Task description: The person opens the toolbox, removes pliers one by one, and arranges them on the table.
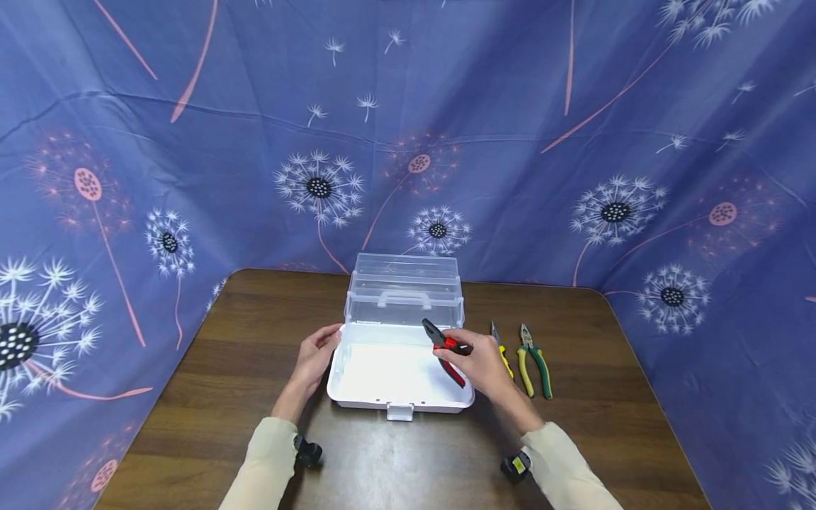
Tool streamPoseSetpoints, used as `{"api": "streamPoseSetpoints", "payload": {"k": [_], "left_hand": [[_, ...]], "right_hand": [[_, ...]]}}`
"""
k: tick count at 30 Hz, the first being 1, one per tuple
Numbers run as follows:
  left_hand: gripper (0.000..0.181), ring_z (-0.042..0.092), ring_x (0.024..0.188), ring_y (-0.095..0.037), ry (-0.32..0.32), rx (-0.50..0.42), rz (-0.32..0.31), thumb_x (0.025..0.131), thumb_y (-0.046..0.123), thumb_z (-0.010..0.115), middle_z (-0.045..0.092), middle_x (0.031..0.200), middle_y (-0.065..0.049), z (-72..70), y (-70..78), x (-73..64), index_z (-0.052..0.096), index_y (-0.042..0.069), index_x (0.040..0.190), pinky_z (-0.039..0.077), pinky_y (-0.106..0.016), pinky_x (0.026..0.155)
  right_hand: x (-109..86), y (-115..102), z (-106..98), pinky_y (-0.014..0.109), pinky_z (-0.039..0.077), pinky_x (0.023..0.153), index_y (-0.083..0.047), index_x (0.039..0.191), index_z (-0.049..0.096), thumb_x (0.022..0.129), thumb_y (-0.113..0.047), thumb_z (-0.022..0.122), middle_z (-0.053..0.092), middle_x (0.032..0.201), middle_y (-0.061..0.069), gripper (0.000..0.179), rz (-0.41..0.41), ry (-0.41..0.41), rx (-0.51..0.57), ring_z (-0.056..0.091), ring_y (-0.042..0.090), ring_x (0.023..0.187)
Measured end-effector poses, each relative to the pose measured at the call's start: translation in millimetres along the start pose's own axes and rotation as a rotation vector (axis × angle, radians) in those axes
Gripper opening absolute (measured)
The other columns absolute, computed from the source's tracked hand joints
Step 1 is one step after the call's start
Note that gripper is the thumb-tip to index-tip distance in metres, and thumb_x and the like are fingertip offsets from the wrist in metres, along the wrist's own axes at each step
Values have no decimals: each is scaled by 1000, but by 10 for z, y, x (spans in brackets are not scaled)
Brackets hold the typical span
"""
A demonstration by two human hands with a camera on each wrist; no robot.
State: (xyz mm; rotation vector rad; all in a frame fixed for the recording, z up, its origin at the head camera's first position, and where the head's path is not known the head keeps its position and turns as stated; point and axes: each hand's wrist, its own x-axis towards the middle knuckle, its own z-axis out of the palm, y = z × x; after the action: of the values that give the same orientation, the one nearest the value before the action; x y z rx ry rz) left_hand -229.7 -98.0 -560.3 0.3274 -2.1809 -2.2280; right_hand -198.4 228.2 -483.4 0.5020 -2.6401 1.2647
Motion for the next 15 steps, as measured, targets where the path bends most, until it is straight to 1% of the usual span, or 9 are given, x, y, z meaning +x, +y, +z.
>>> {"api": "streamPoseSetpoints", "payload": {"k": [5,7,9,12,13,15], "left_hand": [[33,58,102,-20,-10,16,-5,106,8,55,64,122,-25,-8,-1,29,60,-11,133,47,-20,79],[33,57,103,-22,-8,27,-6,106,7,54,63,123,-26,-10,4,31,59,-12,132,47,-21,79],[33,57,104,-22,-5,30,-8,106,8,55,64,123,-25,-8,9,22,60,-11,132,47,-20,80],[32,57,104,-21,3,27,-6,106,11,57,65,123,-21,-5,7,6,63,-6,132,47,-20,81],[32,58,105,-21,6,28,-9,106,12,58,65,123,-19,-4,2,5,64,-4,132,47,-21,83],[32,58,107,-22,0,26,-8,106,12,57,64,125,-20,-3,5,6,64,-5,132,48,-21,82]], "right_hand": [[-20,64,-122,23,57,68,-5,114,76,84,-20,87,78,95,5,36,65,62,37,71,12,79],[-23,97,-172,22,55,66,-5,116,76,84,-22,87,78,96,6,37,78,82,44,70,12,78],[-23,131,-224,21,52,63,-4,116,75,84,-22,87,78,96,8,38,87,109,36,66,11,75],[-31,184,-311,21,47,58,-3,116,75,83,-21,88,78,98,10,39,124,144,41,61,10,71],[-36,204,-338,20,47,58,-4,116,75,83,-22,88,78,99,11,39,140,158,45,61,9,72],[-41,239,-398,18,49,62,-4,117,75,84,-24,88,77,103,13,41,183,181,60,63,5,76]]}}
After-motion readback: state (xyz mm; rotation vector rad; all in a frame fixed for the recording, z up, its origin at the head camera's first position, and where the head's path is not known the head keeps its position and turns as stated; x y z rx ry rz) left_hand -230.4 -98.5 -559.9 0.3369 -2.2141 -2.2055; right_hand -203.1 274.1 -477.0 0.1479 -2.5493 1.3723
